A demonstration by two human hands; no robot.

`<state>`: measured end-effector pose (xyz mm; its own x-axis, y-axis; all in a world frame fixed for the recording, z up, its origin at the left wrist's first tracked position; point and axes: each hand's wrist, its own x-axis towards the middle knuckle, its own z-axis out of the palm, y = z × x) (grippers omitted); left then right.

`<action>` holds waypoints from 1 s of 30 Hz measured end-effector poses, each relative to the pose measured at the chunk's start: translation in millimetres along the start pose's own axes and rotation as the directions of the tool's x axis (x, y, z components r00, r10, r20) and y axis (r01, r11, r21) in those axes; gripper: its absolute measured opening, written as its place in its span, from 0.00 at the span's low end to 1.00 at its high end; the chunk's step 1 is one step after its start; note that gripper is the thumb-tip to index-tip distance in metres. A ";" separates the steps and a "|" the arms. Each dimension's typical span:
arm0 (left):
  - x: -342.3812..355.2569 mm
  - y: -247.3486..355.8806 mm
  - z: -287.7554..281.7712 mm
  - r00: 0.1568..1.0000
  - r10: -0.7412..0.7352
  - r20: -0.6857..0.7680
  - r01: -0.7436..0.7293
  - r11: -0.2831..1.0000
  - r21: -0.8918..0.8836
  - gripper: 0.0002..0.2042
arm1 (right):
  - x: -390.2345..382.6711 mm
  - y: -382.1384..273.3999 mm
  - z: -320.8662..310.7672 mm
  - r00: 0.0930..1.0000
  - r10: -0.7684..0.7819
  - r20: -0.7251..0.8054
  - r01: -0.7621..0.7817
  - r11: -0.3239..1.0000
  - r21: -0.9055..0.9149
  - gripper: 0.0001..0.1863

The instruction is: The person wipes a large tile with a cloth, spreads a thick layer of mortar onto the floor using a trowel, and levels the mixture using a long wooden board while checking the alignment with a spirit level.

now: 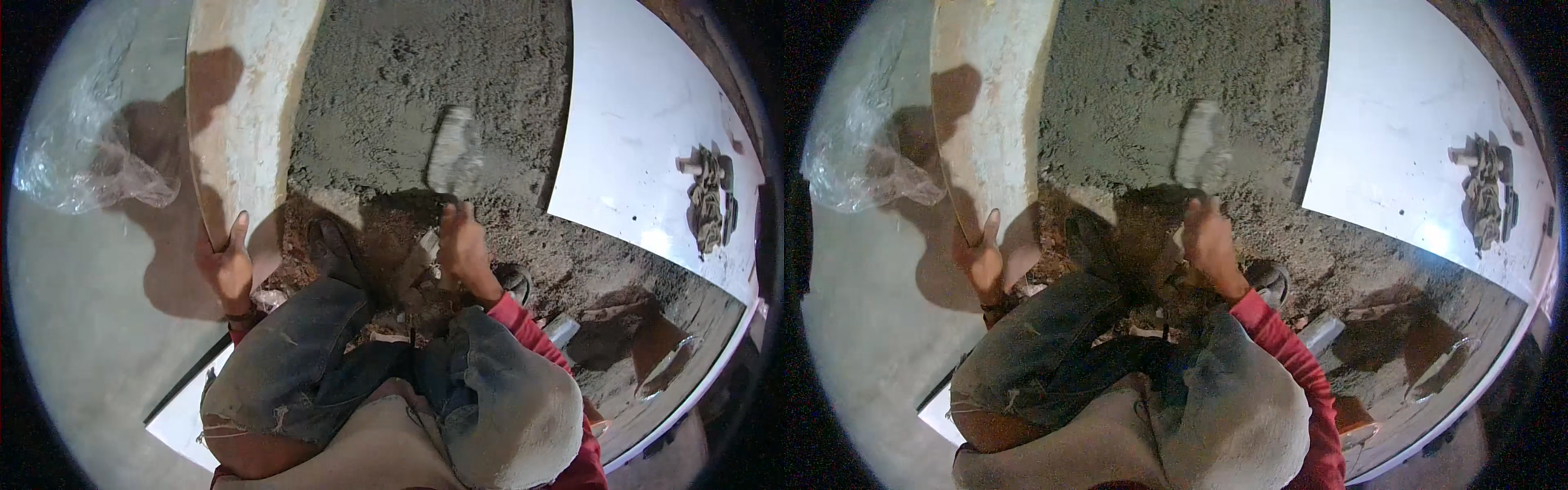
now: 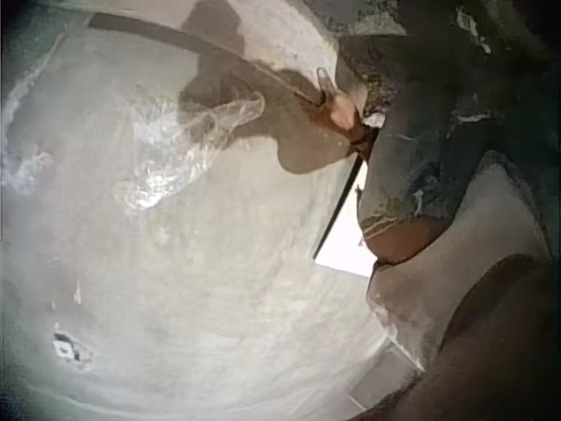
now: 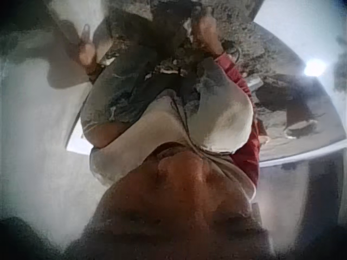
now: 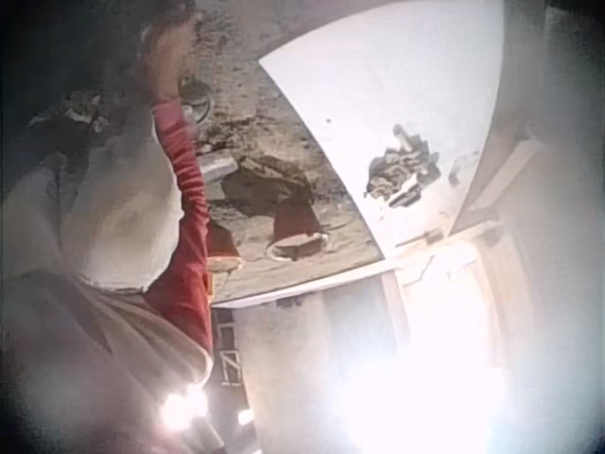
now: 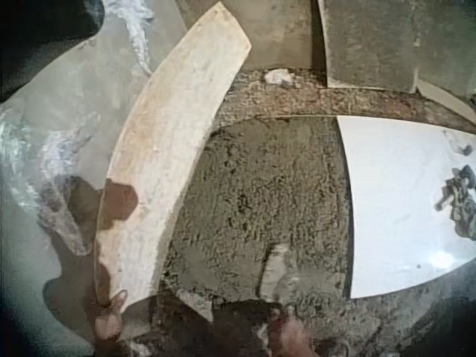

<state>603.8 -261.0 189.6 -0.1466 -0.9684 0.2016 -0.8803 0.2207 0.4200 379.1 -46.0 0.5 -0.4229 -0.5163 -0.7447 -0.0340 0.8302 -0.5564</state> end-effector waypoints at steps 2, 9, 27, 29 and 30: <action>-0.1 4.9 -0.1 0.999 -0.032 0.010 0.032 0.999 -0.011 0.25 | 6.1 -1.1 19.4 0.753 -0.645 0.134 0.558 0.516 -0.650 0.22; 4.1 -4.6 -3.8 0.999 0.036 -0.012 -0.037 0.995 -0.089 0.20 | 20.7 -14.7 -6.3 0.337 -0.933 0.125 0.100 -0.096 -0.990 0.25; 4.6 -27.7 -12.0 0.991 -0.129 -0.038 0.118 0.970 -0.212 0.17 | 105.6 -89.3 23.3 0.563 -0.721 0.405 0.697 0.151 -0.701 0.20; 6.7 -29.0 -13.4 0.992 -0.091 -0.083 0.069 0.968 -0.239 0.17 | 113.1 -98.4 -9.0 0.406 -0.795 0.451 0.641 -0.104 -0.761 0.19; 7.3 -30.4 -15.3 0.987 -0.140 -0.077 0.123 0.973 -0.194 0.17 | 117.7 -105.8 -27.0 0.172 -0.844 0.508 0.522 -0.359 -0.774 0.18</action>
<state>636.3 -272.9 191.8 0.0133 -0.9779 0.2085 -0.7869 0.1184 0.6056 308.5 -189.0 -18.4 0.4157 -0.8963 0.1547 -0.9092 -0.4051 0.0959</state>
